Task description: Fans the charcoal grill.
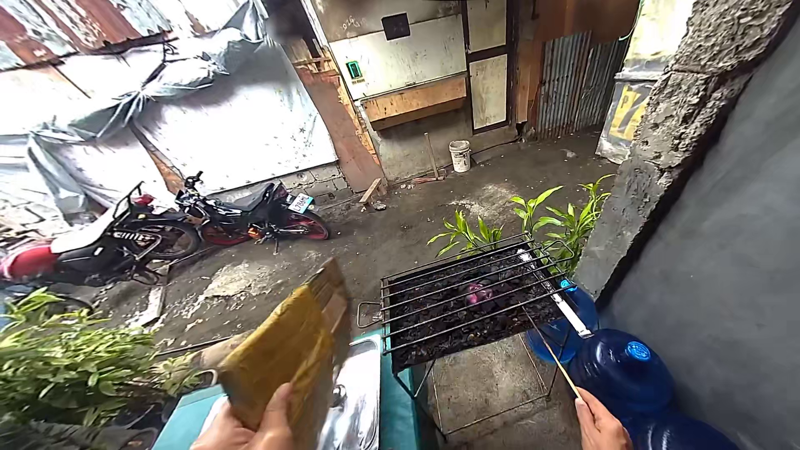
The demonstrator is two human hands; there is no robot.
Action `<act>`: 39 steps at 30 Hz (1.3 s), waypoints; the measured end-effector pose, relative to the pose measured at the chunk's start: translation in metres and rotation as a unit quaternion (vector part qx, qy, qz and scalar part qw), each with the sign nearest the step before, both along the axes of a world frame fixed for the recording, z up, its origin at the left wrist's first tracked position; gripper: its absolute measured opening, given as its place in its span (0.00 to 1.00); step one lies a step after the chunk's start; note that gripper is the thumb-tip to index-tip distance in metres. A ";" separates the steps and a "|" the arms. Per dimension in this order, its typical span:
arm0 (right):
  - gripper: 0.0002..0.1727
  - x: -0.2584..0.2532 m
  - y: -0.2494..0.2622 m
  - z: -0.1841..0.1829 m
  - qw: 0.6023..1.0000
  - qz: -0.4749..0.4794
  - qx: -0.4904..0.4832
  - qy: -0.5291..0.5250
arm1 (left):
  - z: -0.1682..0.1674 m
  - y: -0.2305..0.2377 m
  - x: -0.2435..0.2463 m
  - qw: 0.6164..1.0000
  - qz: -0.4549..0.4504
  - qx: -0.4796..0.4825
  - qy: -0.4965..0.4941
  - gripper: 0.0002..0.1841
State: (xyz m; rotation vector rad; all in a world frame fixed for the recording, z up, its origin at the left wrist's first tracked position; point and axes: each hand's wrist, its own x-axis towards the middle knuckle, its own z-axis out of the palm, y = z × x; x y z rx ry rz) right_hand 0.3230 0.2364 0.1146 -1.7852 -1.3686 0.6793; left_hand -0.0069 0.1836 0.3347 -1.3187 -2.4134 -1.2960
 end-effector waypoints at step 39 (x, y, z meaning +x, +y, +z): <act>0.18 0.006 0.020 -0.002 1.000 -0.001 0.001 -0.015 | 0.009 -0.001 0.015 0.968 -0.162 0.025 -0.191 0.11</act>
